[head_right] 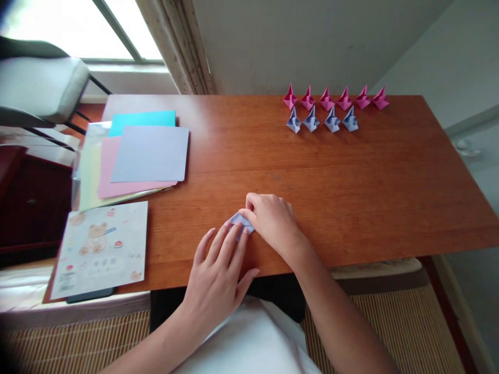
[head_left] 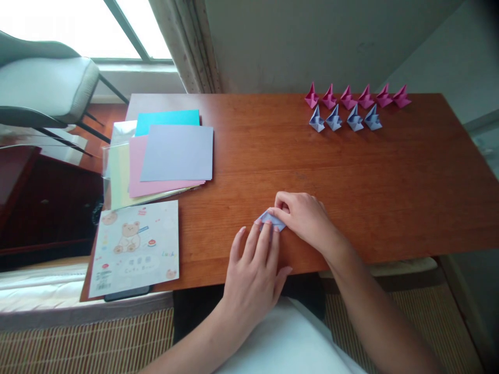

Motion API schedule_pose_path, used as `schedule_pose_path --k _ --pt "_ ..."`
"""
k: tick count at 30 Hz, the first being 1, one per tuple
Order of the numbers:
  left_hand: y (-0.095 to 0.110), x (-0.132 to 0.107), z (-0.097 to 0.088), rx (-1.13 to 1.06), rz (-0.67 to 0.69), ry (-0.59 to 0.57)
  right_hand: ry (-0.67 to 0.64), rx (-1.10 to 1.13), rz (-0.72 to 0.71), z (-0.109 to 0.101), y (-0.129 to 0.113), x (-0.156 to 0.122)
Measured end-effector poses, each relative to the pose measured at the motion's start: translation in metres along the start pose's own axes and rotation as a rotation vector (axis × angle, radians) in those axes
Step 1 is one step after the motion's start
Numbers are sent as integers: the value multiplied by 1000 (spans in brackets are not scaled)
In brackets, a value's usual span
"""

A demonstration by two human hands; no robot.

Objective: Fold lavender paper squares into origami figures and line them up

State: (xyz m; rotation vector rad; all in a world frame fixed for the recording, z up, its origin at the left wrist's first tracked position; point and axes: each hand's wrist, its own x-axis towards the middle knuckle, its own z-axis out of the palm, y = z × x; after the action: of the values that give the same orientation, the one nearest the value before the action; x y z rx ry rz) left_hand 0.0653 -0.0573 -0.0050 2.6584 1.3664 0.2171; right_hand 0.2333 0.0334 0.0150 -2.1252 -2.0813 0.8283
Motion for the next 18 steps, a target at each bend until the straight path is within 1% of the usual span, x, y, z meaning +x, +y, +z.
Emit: schedule_pose_path --k 4,8,12,18 --pt "-5 -2 -3 17 27 -10 3 -3 -2 0 0 0" --pt "-7 1 -5 44 63 -45 -4 4 0 1 0 0" --pt "-10 2 -5 63 87 -51 -12 -8 8 1 1 0" --pt "-8 6 -8 117 94 -62 -7 -16 11 1 0 0"
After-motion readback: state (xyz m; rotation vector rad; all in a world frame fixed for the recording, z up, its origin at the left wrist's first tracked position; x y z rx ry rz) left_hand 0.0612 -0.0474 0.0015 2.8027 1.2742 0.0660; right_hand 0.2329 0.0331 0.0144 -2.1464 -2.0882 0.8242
